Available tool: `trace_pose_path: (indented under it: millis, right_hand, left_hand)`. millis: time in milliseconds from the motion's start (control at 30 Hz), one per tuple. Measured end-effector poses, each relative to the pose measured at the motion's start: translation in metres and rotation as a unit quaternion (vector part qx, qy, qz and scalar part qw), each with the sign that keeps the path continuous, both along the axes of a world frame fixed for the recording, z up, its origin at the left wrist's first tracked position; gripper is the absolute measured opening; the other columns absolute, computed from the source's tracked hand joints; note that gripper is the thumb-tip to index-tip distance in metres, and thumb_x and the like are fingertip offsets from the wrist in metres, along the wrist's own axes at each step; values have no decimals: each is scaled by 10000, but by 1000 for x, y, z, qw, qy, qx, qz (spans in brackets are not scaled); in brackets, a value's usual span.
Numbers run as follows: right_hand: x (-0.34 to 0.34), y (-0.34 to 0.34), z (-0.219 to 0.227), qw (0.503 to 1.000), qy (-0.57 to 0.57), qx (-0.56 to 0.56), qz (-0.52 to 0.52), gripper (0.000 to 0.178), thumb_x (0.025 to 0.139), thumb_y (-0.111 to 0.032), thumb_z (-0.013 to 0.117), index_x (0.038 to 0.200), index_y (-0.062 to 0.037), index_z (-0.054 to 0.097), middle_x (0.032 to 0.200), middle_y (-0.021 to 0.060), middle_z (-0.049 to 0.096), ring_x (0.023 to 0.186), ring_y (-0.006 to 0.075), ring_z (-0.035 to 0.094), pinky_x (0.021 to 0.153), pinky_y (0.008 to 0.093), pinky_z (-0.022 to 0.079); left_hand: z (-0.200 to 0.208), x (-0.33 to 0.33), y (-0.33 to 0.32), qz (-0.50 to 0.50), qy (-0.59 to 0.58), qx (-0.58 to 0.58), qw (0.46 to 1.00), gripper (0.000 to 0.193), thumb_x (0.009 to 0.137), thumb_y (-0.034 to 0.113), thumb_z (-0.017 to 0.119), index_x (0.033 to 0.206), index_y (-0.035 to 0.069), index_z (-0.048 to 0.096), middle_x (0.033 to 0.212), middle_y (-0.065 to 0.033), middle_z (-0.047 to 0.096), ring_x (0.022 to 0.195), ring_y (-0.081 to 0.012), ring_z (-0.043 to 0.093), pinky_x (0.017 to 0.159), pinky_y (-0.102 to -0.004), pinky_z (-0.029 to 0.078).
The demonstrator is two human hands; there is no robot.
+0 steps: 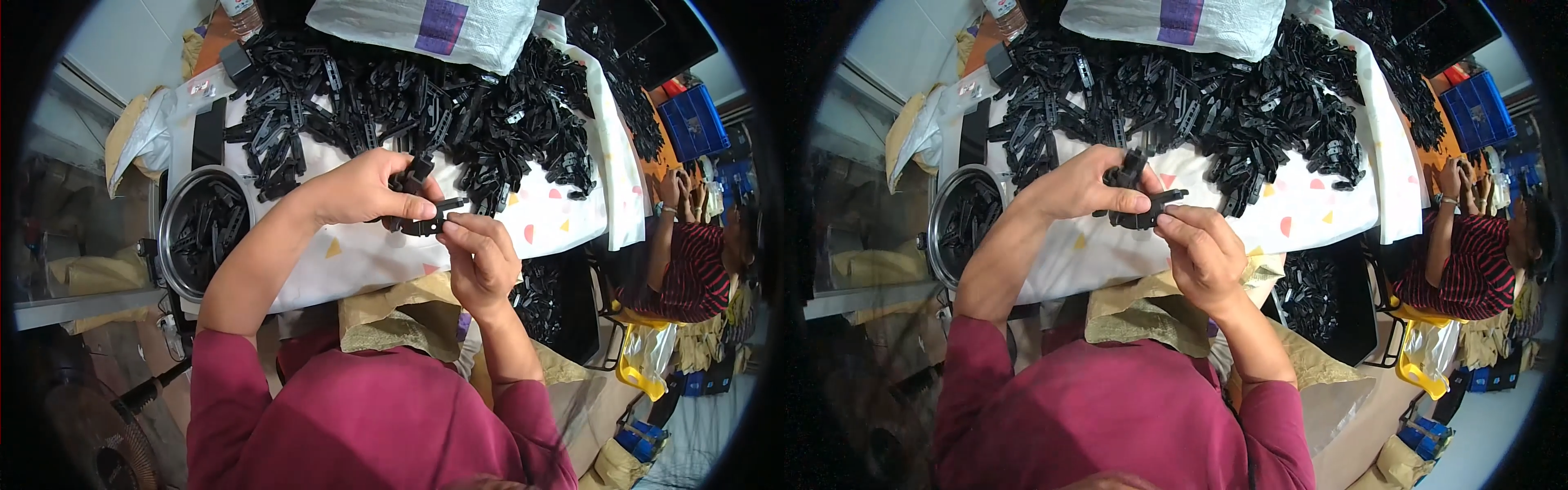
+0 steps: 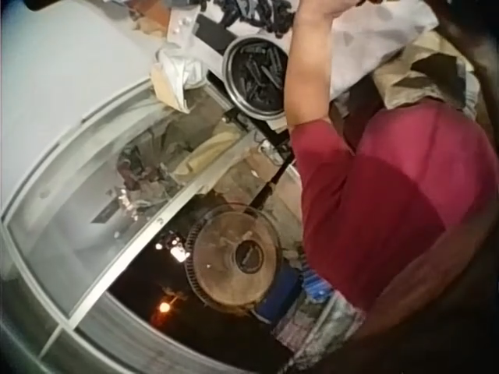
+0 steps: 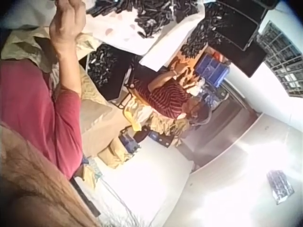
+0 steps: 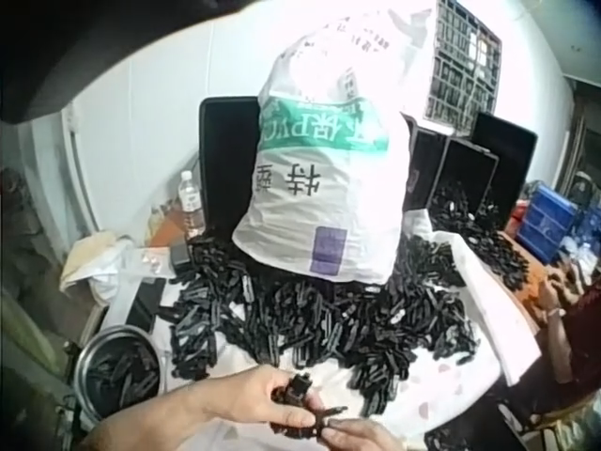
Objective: Inspecting and sorting small black plastic components into a bowl at a manufacturing workbench.
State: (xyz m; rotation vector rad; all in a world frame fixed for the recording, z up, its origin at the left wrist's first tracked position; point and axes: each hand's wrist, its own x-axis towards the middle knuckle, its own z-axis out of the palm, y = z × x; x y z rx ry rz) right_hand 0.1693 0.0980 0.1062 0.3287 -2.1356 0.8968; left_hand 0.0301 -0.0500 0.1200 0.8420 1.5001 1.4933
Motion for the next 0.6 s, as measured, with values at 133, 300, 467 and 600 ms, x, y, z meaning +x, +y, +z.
trace_pose_path:
  millis: [133,300,467,600]
  right_hand:
    - [3,1,-4,1000,6,-10,-19,257,654,94,716,864,-13,614,835,123,633,704,208,615,592,267,495]
    - [3,5,-11,995,-85,-42,-31,381,697,37,708,1044,-14,558,1021,150,554,915,193,573,642,259,495]
    - [5,9,-16,909,-286,-273,129,390,811,-62,657,1125,9,438,1065,108,521,945,161,559,791,280,488]
    - [10,-4,-34,949,-254,-149,116,387,741,-124,743,1021,15,513,909,95,600,790,169,610,743,268,503]
  left_hand:
    - [7,3,2,-3,336,74,939,434,655,260,788,967,20,606,783,-66,624,709,-179,605,647,-281,473]
    - [9,30,-4,105,434,-22,895,350,612,202,752,884,30,615,815,-120,631,756,-291,618,662,-348,488]
    - [-4,30,-10,82,405,-3,911,307,629,184,738,886,56,629,810,-111,632,738,-277,624,640,-355,488]
    - [-17,40,-37,54,343,-25,938,287,642,159,740,895,69,638,824,-100,629,761,-273,611,675,-344,481]
